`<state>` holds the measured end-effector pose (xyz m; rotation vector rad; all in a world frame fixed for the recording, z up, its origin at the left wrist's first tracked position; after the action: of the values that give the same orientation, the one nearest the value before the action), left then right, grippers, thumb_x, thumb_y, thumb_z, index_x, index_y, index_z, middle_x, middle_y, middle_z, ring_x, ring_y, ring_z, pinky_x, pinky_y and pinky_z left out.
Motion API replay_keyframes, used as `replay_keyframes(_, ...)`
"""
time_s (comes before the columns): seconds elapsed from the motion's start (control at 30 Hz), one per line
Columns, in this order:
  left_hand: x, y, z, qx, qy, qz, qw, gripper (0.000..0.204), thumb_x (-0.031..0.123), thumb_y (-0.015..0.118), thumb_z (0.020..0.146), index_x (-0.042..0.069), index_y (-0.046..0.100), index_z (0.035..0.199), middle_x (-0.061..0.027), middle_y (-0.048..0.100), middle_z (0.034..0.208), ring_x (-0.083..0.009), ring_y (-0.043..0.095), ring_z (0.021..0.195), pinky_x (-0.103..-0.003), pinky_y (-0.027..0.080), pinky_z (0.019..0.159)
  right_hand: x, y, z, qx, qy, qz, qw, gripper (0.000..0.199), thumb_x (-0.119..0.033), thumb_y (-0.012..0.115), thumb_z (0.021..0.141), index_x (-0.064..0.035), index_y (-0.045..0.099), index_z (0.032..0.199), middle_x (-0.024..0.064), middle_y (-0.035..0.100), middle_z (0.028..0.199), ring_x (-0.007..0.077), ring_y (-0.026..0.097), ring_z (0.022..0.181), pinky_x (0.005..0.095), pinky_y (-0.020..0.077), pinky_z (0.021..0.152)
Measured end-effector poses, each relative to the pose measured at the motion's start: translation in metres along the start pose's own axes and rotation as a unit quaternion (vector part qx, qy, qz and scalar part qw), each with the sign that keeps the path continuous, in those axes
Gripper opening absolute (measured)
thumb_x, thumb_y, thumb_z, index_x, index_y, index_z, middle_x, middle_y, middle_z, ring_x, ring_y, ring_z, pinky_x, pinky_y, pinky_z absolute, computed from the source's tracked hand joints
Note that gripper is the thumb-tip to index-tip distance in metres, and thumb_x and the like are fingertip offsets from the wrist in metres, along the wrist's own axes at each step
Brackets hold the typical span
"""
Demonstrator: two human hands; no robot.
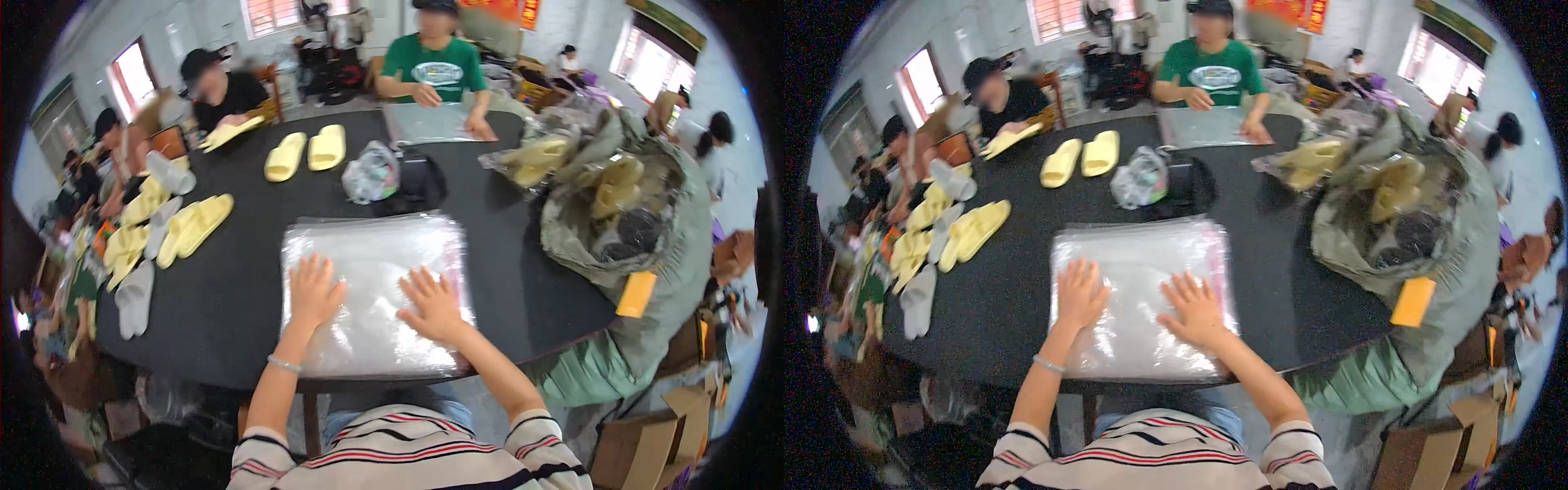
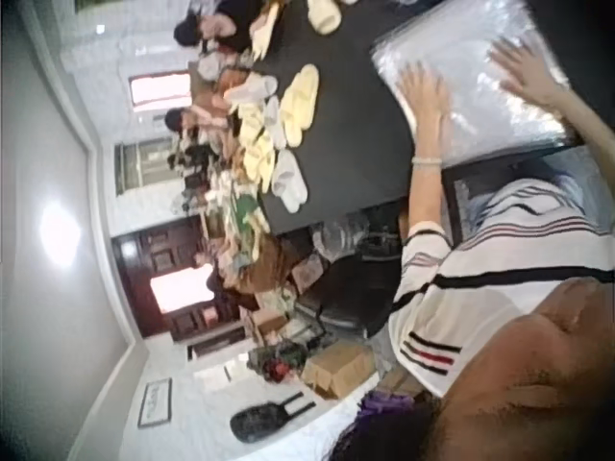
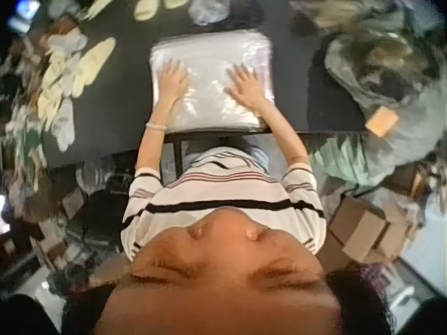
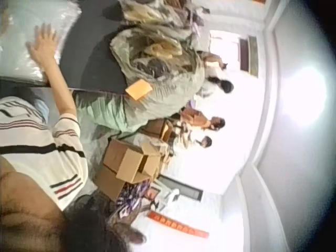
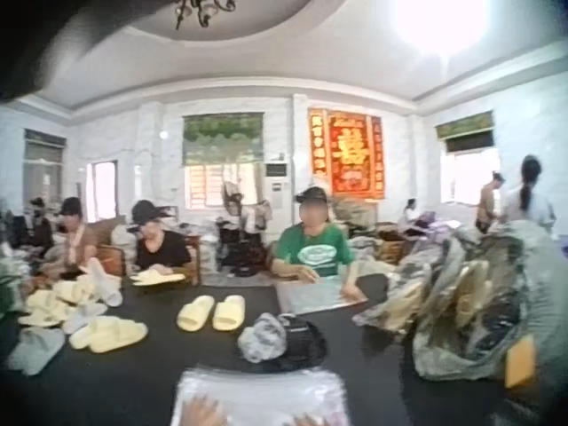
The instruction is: The person places pairs of slippers into clear plastic bags on a table. They handle multiple pairs of slippers in various colors, including yellow, white, black, and pink, placing them into bags one by one. The person works alongside other individuals who are performing similar packaging tasks.
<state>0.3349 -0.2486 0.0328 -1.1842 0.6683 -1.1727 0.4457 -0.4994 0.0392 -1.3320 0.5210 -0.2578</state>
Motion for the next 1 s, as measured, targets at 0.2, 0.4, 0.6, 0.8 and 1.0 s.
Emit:
replay_keyframes(0.2, 0.001, 0.002, -0.001, -0.009, -0.012, 0.017, 1.0, 0.068, 0.049, 0.052, 0.09, 0.009, 0.041, 0.144, -0.0192, 0.032, 0.153, -0.0388, 0.023, 0.143, -0.058, 0.01, 0.115, 0.031, -0.002, 0.003, -0.047, -0.072, 0.093, 0.992, 0.064, -0.053, 0.043, 0.096, -0.0151, 0.037, 0.147, 0.0141, 0.03, 0.154, 0.0307, 0.022, 0.145, 0.0495, 0.0137, 0.117)
replay_keyframes(0.4, 0.002, 0.007, 0.001, -0.027, -0.013, 0.003, 1.0, 0.069, 0.049, 0.052, 0.09, 0.009, 0.039, 0.146, -0.0183, 0.03, 0.154, -0.0369, 0.021, 0.144, -0.056, 0.008, 0.116, 0.176, -0.083, 0.005, 0.209, 0.029, 0.19, 0.959, 0.048, -0.022, 0.065, 0.088, -0.0035, 0.053, 0.131, 0.0223, 0.049, 0.137, 0.0379, 0.044, 0.129, 0.0461, 0.0365, 0.107)
replay_keyframes(0.6, 0.003, 0.003, 0.0, -0.045, -0.027, 0.011, 0.999, 0.07, 0.048, 0.052, 0.091, 0.007, 0.038, 0.146, -0.0183, 0.028, 0.155, -0.0374, 0.02, 0.145, -0.055, 0.007, 0.117, 0.293, -0.198, -0.036, 0.204, 0.33, -0.247, 0.888, 0.06, -0.029, 0.067, 0.084, -0.0112, 0.046, 0.138, 0.0193, 0.038, 0.147, 0.0366, 0.041, 0.132, 0.0492, 0.0331, 0.109)
replay_keyframes(0.8, 0.003, 0.0, -0.001, -0.058, -0.034, 0.035, 0.997, 0.068, 0.048, 0.049, 0.093, 0.007, 0.037, 0.147, -0.0195, 0.029, 0.154, -0.0379, 0.021, 0.144, -0.055, 0.008, 0.117, 0.357, -0.314, -0.084, -0.007, 0.5, -0.411, 0.762, 0.04, -0.019, 0.066, 0.08, -0.0133, 0.061, 0.12, 0.0106, 0.057, 0.126, 0.0288, 0.05, 0.122, 0.0497, 0.0366, 0.106)
replay_keyframes(1.0, 0.003, 0.001, 0.0, -0.058, -0.029, 0.042, 0.997, 0.069, 0.048, 0.048, 0.093, 0.007, 0.036, 0.147, -0.0191, 0.028, 0.154, -0.0367, 0.02, 0.145, -0.054, 0.007, 0.117, 0.401, -0.355, -0.173, -0.137, 0.636, -0.222, 0.726, 0.107, -0.056, 0.088, 0.053, -0.0077, 0.044, 0.137, 0.0159, 0.056, 0.134, 0.0319, 0.056, 0.121, 0.0479, 0.0467, 0.098)
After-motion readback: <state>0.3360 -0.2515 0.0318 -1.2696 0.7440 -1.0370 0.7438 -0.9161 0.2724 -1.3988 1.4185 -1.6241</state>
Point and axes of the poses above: each hand's wrist, its own z-axis towards the middle knuckle, its own y-axis out of the palm, x = y × z, the point moved 4 cm from there along z, towards the middle knuckle
